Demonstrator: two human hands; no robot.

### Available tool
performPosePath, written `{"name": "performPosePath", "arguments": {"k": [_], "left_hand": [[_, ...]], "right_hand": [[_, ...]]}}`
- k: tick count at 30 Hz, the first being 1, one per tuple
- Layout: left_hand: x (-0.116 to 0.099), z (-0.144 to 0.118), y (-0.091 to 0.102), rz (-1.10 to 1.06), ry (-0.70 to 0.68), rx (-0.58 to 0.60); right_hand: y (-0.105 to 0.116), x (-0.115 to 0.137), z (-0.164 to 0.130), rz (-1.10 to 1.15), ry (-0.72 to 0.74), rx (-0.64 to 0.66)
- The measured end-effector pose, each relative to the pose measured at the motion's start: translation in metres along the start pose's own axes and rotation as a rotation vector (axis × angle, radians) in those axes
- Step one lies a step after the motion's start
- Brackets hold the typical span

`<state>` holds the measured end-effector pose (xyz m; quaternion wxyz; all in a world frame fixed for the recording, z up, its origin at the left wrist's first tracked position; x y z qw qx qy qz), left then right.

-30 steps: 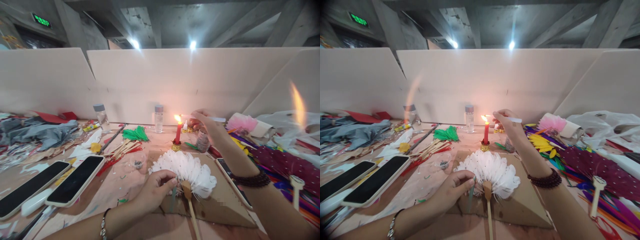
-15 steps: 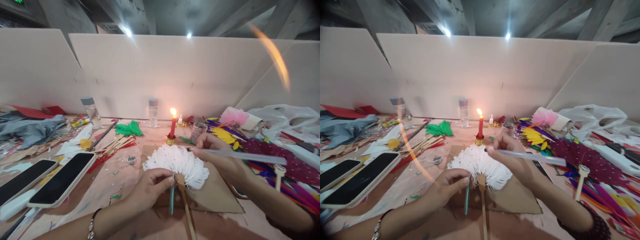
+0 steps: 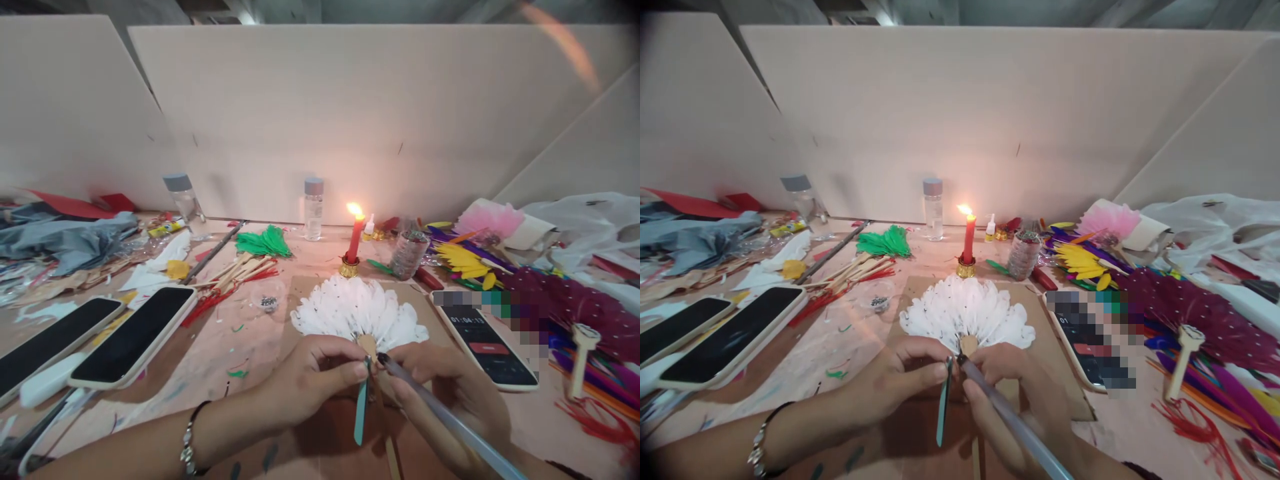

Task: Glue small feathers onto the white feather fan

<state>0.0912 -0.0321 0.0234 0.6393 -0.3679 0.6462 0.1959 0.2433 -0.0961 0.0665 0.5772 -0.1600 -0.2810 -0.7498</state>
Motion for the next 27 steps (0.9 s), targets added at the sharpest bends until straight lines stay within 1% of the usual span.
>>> {"name": "performPosePath", "arguments": {"k": [2, 4, 9, 13, 17, 22, 27], "left_hand": [[0.007, -0.001, -0.001, -0.035, 0.04, 0.008], [0.009, -0.001, -0.001, -0.024, 0.048, 0.002], [0.005, -0.002, -0.002, 0.019, 0.025, 0.011], [0.003, -0.002, 0.0, 0.076, 0.022, -0.012], [0.002, -0.001, 0.0, 0.076, 0.015, -0.011], [-0.001, -0.001, -0.003, 0.084, 0.009, 0.005], [-0.003, -0.002, -0.002, 0.1, 0.0, -0.009]], "right_hand": [[0.0, 0.002, 0.001, 0.0, 0.01, 0.002], [0.001, 0.003, 0.001, 0.009, 0.006, 0.011], [0.002, 0.002, 0.0, 0.02, 0.029, 0.005], [0.001, -0.002, -0.001, 0.028, 0.008, 0.019], [0.0, 0.0, -0.001, 0.015, 0.017, 0.047], [0.001, 0.004, 0.003, -0.005, 0.026, 0.031], [-0.001, 0.003, 0.004, 0.018, 0.018, 0.027]]}}
Point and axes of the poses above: each hand's wrist, its own z-axis towards the middle knuckle, its own y-axis out of the back of the hand, x = y × z, the point moved 8 cm from there along z, towards the middle knuckle, and after that the axes turned 3 degrees about y, right-handed, at the moved point
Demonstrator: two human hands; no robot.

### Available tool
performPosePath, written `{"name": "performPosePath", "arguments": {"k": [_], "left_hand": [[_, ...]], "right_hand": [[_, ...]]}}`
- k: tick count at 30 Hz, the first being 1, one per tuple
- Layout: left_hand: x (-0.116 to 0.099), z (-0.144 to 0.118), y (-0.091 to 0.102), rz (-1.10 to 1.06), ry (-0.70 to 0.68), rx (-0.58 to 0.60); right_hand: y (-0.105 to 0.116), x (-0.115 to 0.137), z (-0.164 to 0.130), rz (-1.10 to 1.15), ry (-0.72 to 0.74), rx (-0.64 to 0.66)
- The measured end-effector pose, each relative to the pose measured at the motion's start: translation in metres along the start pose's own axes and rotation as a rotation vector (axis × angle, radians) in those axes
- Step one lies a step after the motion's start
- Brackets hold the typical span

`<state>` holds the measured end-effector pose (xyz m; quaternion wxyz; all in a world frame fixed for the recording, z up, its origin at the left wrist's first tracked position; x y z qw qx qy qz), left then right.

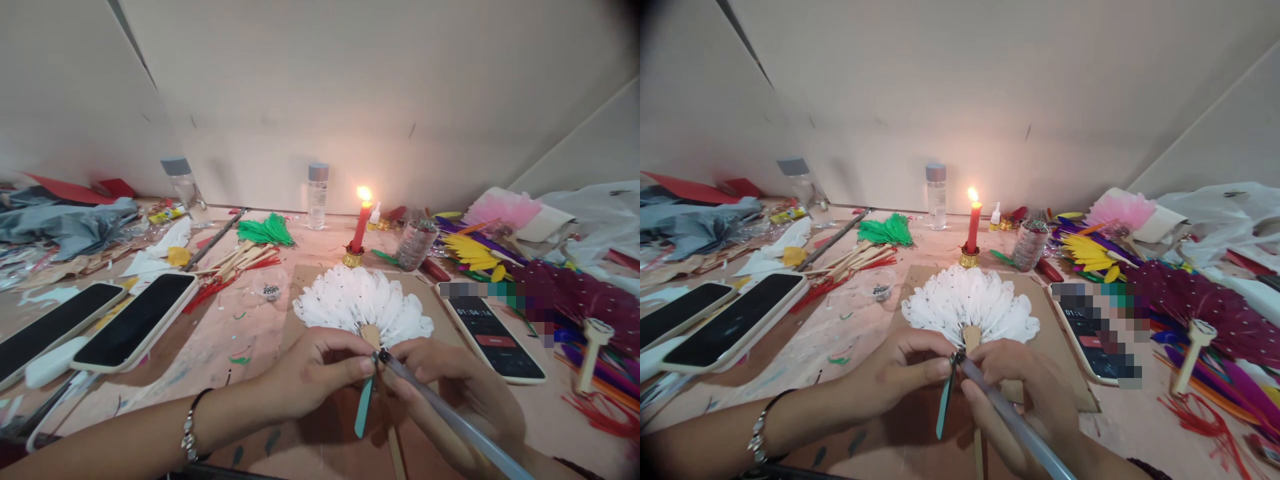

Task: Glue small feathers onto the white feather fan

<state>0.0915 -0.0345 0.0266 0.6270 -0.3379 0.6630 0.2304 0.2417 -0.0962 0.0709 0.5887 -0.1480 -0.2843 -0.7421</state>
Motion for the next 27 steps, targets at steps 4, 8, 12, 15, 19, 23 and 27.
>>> {"name": "performPosePath", "arguments": {"k": [4, 8, 12, 15, 19, 23, 27], "left_hand": [[0.0023, 0.0003, 0.0, 0.001, 0.008, 0.009], [0.003, 0.0002, 0.0008, 0.013, 0.01, 0.005], [-0.0002, -0.0007, -0.0005, 0.018, 0.003, 0.008], [-0.0041, -0.001, -0.0044, -0.009, -0.01, 0.039], [-0.0062, -0.0006, -0.0058, 0.0, -0.027, 0.048], [-0.0042, -0.0004, -0.0048, 0.002, -0.026, 0.051], [-0.0018, -0.0006, -0.0015, 0.03, -0.025, 0.023]], "right_hand": [[0.0009, 0.0014, 0.0013, -0.013, 0.001, -0.001], [0.0021, 0.0025, 0.0015, -0.041, 0.013, -0.003], [0.0019, -0.0033, -0.0041, -0.014, -0.021, 0.018], [0.0014, -0.0051, -0.0057, -0.001, -0.037, 0.027], [0.001, -0.0028, -0.0024, 0.025, -0.032, 0.006], [-0.001, -0.0016, -0.0012, 0.015, -0.022, 0.017], [-0.0018, -0.0018, -0.0006, 0.016, -0.016, 0.02]]}}
Point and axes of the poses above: each hand's wrist, its own z-axis towards the middle knuckle, its own y-axis out of the back of the hand, x = y × z, the point moved 8 cm from there along z, towards the middle knuckle, and after that the axes turned 3 degrees about y, right-handed, at the moved point
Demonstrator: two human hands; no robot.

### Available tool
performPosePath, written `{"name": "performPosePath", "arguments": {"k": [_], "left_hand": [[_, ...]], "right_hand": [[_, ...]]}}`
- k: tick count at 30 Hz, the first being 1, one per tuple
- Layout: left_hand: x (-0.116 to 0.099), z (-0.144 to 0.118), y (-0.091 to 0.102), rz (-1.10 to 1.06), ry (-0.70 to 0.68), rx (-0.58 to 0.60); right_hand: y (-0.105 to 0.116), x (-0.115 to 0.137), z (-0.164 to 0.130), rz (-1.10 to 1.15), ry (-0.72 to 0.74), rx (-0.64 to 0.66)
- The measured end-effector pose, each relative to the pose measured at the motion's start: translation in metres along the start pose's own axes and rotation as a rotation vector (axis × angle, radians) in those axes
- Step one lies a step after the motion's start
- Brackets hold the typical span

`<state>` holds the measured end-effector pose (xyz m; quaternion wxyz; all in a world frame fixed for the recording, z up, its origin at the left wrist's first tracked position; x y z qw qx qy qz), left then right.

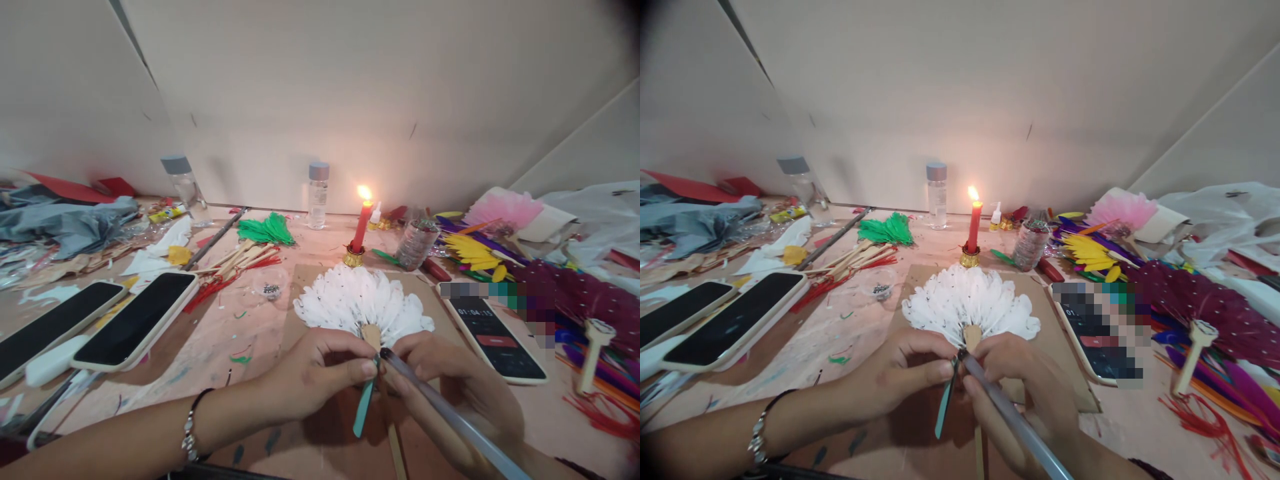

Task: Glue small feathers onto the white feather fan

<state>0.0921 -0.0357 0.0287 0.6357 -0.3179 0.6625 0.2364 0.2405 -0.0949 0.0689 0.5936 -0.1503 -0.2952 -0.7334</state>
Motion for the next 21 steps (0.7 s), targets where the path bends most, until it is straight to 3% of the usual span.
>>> {"name": "performPosePath", "arguments": {"k": [21], "left_hand": [[0.001, -0.001, 0.004, 0.044, -0.015, -0.036]], "right_hand": [[-0.002, 0.012, 0.011, -0.081, 0.107, 0.001]]}}
Point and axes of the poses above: each hand's wrist, its own z-axis towards the middle knuckle, its own y-axis out of the back of the hand, x = y × z, the point moved 8 cm from there along z, towards the middle knuckle, and after that the axes turned 3 degrees about y, right-handed, at the moved point
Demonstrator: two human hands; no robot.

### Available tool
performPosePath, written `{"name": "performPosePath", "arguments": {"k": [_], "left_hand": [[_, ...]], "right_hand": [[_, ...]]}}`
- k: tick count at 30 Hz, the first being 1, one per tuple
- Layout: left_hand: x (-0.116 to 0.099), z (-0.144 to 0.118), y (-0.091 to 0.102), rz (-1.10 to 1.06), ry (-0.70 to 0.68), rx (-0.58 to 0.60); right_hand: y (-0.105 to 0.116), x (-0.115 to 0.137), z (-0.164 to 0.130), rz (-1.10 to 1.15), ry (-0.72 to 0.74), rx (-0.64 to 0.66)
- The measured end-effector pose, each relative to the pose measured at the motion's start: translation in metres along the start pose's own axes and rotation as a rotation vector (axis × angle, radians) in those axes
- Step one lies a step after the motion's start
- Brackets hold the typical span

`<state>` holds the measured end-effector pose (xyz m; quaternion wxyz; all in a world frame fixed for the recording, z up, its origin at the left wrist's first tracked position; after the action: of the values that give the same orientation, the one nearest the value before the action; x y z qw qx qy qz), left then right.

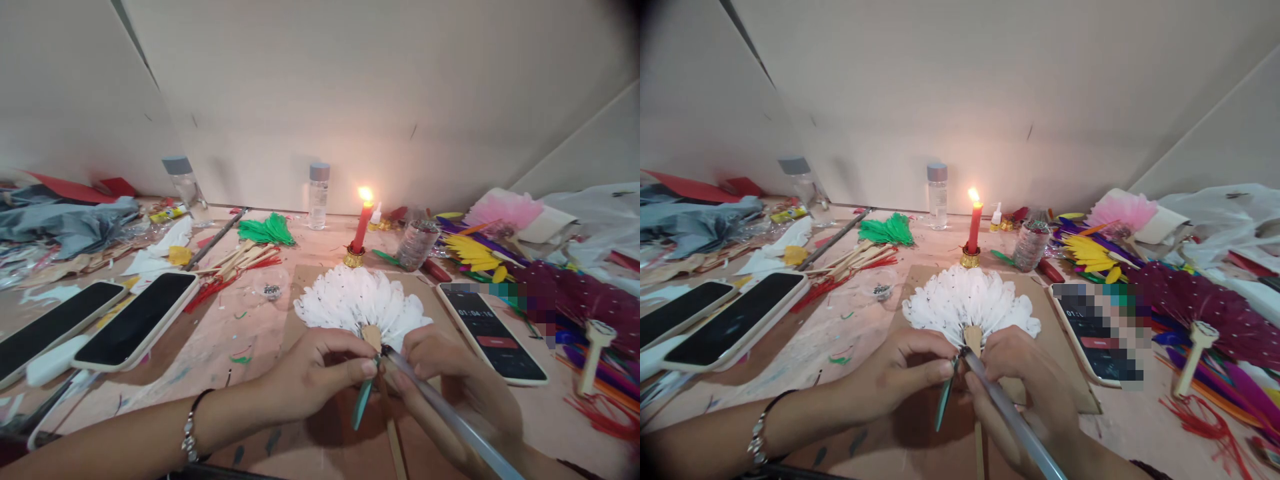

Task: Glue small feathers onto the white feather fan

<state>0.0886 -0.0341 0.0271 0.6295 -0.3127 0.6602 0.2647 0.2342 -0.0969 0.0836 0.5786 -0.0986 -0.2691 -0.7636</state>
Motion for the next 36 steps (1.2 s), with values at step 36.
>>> {"name": "performPosePath", "arguments": {"k": [36], "left_hand": [[-0.006, 0.003, -0.002, 0.048, -0.09, 0.033]], "right_hand": [[0.0, -0.005, -0.009, 0.005, -0.018, -0.003]]}}
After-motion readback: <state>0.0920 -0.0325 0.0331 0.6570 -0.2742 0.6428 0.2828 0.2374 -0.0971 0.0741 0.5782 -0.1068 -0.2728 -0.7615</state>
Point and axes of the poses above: each hand's wrist, its own z-axis towards the middle knuckle, its own y-axis out of the back of the hand, x = y × z, the point moved 8 cm from there along z, towards the middle knuckle, and after that the axes turned 3 degrees about y, right-handed, at the moved point
